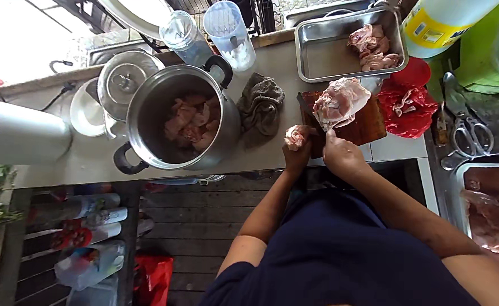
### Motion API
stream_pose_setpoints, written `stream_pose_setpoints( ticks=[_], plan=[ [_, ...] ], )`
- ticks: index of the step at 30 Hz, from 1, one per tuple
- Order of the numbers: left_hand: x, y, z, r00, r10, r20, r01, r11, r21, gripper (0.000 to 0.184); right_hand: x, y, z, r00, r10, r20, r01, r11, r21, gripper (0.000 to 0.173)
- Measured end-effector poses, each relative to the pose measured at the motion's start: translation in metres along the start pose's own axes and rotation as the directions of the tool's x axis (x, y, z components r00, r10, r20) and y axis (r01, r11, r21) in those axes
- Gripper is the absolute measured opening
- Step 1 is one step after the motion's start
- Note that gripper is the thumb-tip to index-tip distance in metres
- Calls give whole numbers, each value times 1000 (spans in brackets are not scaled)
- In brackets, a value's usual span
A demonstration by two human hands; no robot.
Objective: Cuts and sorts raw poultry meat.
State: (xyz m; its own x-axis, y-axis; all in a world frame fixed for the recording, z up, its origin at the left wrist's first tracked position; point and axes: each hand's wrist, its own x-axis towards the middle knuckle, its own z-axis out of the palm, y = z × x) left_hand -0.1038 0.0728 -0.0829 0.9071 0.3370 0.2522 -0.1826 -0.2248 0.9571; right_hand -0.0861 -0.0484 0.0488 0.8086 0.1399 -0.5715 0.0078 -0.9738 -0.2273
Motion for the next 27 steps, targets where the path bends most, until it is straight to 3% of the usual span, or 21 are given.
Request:
stream_pose_setpoints(
  ticks=[6, 10, 13, 16, 19, 22, 24, 27],
  plan=[
    [8, 0, 2, 997, -76, -5, 76, 997, 5, 52, -49, 28, -2, 990, 54, 132, -41, 994, -97, 38],
    [14, 4, -28, 948, -270, 169, 286, 955, -81, 35, -13, 19, -9, 995, -5, 104, 5, 1000, 3, 36],
    [25, 12, -64, 918, -282, 280, 351, 906, -236, 29, 20, 11, -12, 999, -42, 28, 40, 996, 74, 36],
    [32, 19, -91, 941, -237, 240, 309, 890, -335, 45, 28, 11, -9, 998, -53, -13, 54, 995, 86, 35],
    [38, 32, -97, 970, -223, 98, 244, 911, -333, 49, 28, 14, -8, 998, -64, -19, 66, 994, 82, 39],
    [47, 55, -109, 1000, 27, -5, -27, 988, -151, 40, 27, 15, -11, 997, -76, -14, 77, 994, 74, 41],
    [53, 85, -127, 984, 169, -63, -157, 975, 159, 31, 27, 15, -11, 994, -109, -30, 111, 991, 75, 43],
    [71, 119, -173, 969, 212, -129, -118, 850, 514, 33, 27, 11, -15, 993, -117, -22, 118, 990, 72, 46]
  ],
)
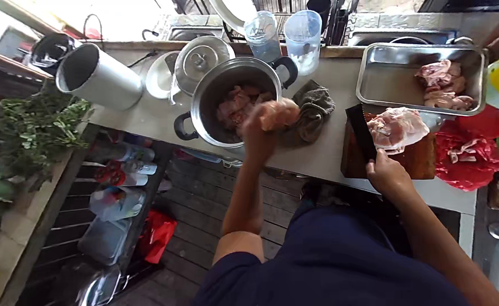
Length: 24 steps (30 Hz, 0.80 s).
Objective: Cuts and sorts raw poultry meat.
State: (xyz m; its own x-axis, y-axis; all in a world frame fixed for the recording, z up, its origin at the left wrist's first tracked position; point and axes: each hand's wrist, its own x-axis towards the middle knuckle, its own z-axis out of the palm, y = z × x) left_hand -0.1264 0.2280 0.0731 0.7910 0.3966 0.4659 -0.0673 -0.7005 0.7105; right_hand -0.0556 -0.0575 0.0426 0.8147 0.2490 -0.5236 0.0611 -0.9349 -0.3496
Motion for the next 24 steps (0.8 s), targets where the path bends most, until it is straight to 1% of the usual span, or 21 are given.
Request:
stream_pose_setpoints(
  ticks=[2, 3, 4, 5, 6, 7, 8, 9, 10, 11, 12, 13, 14, 15, 17, 20, 24],
  plan=[
    [24, -20, -26, 999, -38, 9, 36, 987, 155, 40, 2, 1, 0, 1000, 23, 7, -23, 1000, 19, 43],
    [34, -26, -33, 994, -102, 35, 89, 963, 255, 42, 3, 8, 2, 1000, 22, 9, -22, 998, 53, 41],
    [42, -27, -35, 986, -155, 61, 124, 928, 350, 47, 4, 18, 6, 1000, -2, -8, 3, 994, 110, 39],
    [48, -24, -34, 982, -179, 69, 136, 903, 408, 58, 5, 27, 8, 999, -32, -37, 38, 981, 189, 37],
    [51, -17, -28, 985, -156, 73, 111, 899, 424, 64, 3, 36, 7, 995, -50, -82, 71, 960, 272, 37],
    [49, -7, -17, 993, -91, 77, 53, 914, 401, 61, -2, 43, 4, 989, -49, -138, 94, 936, 339, 37],
    [43, 4, -2, 993, -28, 118, -15, 939, 344, 54, -9, 51, 0, 981, -31, -193, 106, 915, 389, 38],
    [33, 15, 17, 980, 31, 198, -83, 962, 260, 45, -16, 59, -4, 969, 1, -248, 108, 898, 426, 37],
    [22, 23, 41, 947, 86, 309, -141, 977, 160, 34, -22, 67, -8, 954, 39, -296, 106, 883, 458, 35],
    [12, 29, 66, 890, 110, 442, -159, 985, 74, 27, -27, 76, -12, 940, 77, -333, 101, 869, 485, 33],
    [2, 34, 92, 814, 98, 572, -137, 990, 25, 26, -32, 84, -15, 928, 102, -359, 102, 856, 506, 33],
    [-7, 38, 118, 742, 68, 667, -98, 995, 7, 27, -36, 92, -16, 915, 126, -383, 98, 852, 515, 34],
    [-17, 40, 141, 690, 41, 723, -75, 997, 15, 31, -40, 99, -16, 902, 158, -403, 84, 849, 521, 35],
    [-27, 40, 160, 663, 20, 748, -71, 997, 36, 35, -43, 106, -15, 885, 191, -425, 67, 851, 522, 35],
    [-43, 43, 180, 674, 19, 739, -112, 991, 76, 36, -51, 121, -9, 849, 245, -469, 43, 851, 523, 31],
    [-50, 57, 173, 660, -16, 751, -141, 979, 145, 31, -62, 151, 3, 814, 318, -486, 0, 837, 547, 33],
    [-57, 53, 178, 715, -26, 699, -115, 982, 153, 22, -88, 175, 12, 800, 392, -455, -34, 786, 617, 39]
  ],
)
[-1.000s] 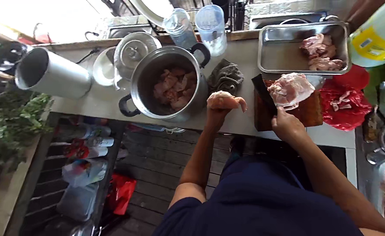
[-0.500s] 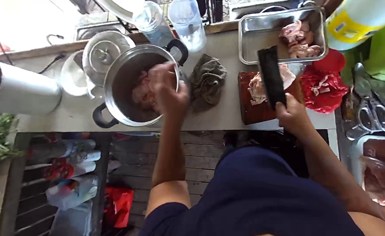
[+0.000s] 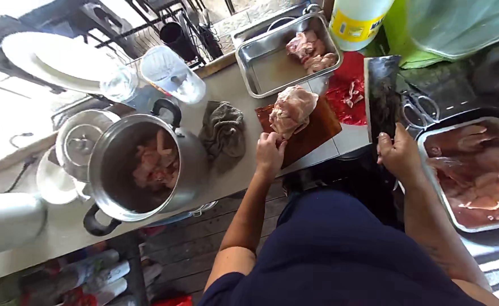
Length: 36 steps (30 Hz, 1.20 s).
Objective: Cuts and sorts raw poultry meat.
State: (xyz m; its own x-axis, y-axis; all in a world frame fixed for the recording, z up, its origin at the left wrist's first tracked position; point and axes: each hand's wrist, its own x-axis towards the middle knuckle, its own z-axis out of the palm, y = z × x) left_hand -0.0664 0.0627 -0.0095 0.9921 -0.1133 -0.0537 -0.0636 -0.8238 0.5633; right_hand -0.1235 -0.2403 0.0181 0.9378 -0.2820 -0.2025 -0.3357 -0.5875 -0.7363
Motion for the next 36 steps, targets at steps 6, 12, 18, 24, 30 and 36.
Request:
stream_pose_setpoints(
  ticks=[6, 12, 18, 24, 30, 36],
  plan=[
    [14, 46, 3, 978, 206, -22, -207, 976, -63, 18, -17, 45, -28, 996, 64, -61, -65, 998, -11, 41],
    [90, 141, 49, 917, 386, 101, -395, 913, 98, 29, -24, 60, -44, 992, 85, -98, -88, 996, -25, 42],
    [122, 116, 1, 953, 146, 265, -242, 893, 379, 67, -20, 72, -42, 996, 33, -82, -34, 999, -17, 43],
    [190, 67, -37, 726, 22, 687, -229, 950, 211, 72, -15, 65, -34, 1000, 3, 0, -3, 999, -32, 39],
    [191, 92, -53, 652, -108, 750, -385, 805, 451, 43, -22, 49, -22, 996, -90, -27, 88, 994, -60, 38],
    [177, 43, -75, 692, 65, 719, -351, 901, 255, 35, -33, 28, -25, 997, 55, 54, -46, 988, -144, 44]
  ],
)
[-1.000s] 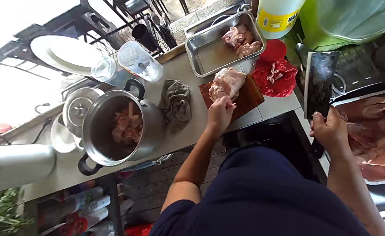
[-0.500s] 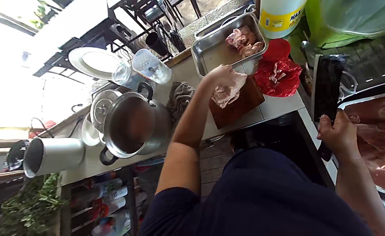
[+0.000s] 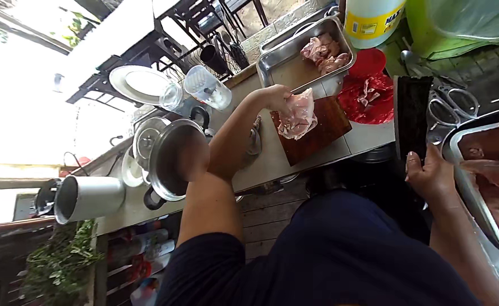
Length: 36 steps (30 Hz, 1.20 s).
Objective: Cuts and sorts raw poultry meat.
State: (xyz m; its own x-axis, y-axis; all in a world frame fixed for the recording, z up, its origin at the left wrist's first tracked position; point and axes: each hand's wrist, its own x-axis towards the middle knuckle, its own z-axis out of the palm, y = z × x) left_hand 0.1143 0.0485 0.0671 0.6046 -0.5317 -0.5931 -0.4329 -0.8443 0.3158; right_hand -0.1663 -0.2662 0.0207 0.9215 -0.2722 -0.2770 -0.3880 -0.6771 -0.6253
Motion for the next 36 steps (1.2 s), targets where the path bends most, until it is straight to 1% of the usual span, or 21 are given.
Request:
stream_pose_setpoints(
  ticks=[1, 2, 3, 4, 6, 9, 13, 15, 17, 18, 20, 22, 24, 25, 26, 28, 29, 30, 31, 33, 36],
  plan=[
    [-4, -6, 6, 998, 34, -48, -39, 995, -97, 35, -3, -26, -18, 969, 159, 188, -151, 987, -57, 48],
    [-8, -7, 12, 996, 39, -82, -54, 979, -198, 35, -3, -25, -17, 965, 171, 200, -162, 985, -60, 49],
    [-11, -4, 16, 995, 24, -100, -50, 962, -269, 32, -4, 2, 5, 1000, 22, 8, -22, 1000, 4, 45],
    [-13, 1, 18, 994, 6, -111, -39, 953, -300, 28, -2, 22, 17, 993, -74, -90, 79, 995, 54, 45],
    [-15, 11, 17, 994, -6, -107, -26, 956, -293, 27, -1, 32, 22, 988, -116, -106, 126, 988, 90, 44],
    [-11, 20, 11, 993, 17, -118, -48, 962, -268, 28, -5, 20, 19, 985, -123, -117, 134, 987, 92, 40],
    [-16, 40, 4, 979, 58, -196, -132, 911, -391, 22, 0, 18, 21, 987, -123, -106, 136, 984, 119, 37],
    [-19, 51, 7, 946, 40, -322, -212, 829, -518, 22, 2, 13, 22, 987, -126, -99, 138, 982, 128, 35],
    [-19, 57, 21, 891, -49, -451, -311, 658, -686, 25, 5, 8, 22, 989, -124, -77, 133, 983, 127, 33],
    [-17, 57, 32, 866, -115, -487, -348, 563, -750, 28, 7, 5, 22, 992, -116, -53, 122, 986, 113, 33],
    [-14, 56, 64, 836, -272, -477, -344, 418, -841, 34, 13, 1, 24, 995, -96, -6, 96, 991, 94, 36],
    [-13, 51, 105, 817, -398, -418, -303, 321, -898, 33, 18, -4, 28, 997, -73, 38, 69, 993, 93, 36],
    [-14, 43, 139, 802, -441, -403, -322, 248, -914, 32, 22, -8, 34, 995, -76, 61, 70, 992, 103, 35],
    [-16, 41, 148, 803, -423, -419, -361, 215, -908, 39, 24, -11, 37, 994, -80, 73, 72, 992, 107, 33],
    [-21, 41, 153, 810, -384, -444, -398, 197, -896, 51, 26, -15, 40, 993, -80, 89, 69, 991, 114, 32],
    [-27, 45, 159, 810, -325, -488, -440, 213, -872, 86, 28, -24, 43, 989, -63, 132, 48, 992, 114, 32],
    [-27, 49, 162, 796, -335, -504, -449, 230, -863, 99, 29, -29, 43, 988, -61, 143, 46, 993, 104, 31],
    [-27, 52, 164, 775, -356, -521, -447, 273, -852, 107, 30, -34, 44, 988, -65, 141, 52, 994, 95, 30],
    [-29, 54, 166, 758, -374, -535, -421, 347, -839, 109, 30, -37, 44, 988, -69, 139, 57, 995, 87, 29],
    [-35, 57, 171, 746, -385, -543, -324, 502, -802, 104, 30, -44, 45, 987, -77, 138, 66, 994, 82, 30],
    [-44, 64, 171, 761, -337, -555, -258, 627, -735, 88, 28, -58, 42, 986, -121, 114, 113, 991, 76, 30]
  ],
)
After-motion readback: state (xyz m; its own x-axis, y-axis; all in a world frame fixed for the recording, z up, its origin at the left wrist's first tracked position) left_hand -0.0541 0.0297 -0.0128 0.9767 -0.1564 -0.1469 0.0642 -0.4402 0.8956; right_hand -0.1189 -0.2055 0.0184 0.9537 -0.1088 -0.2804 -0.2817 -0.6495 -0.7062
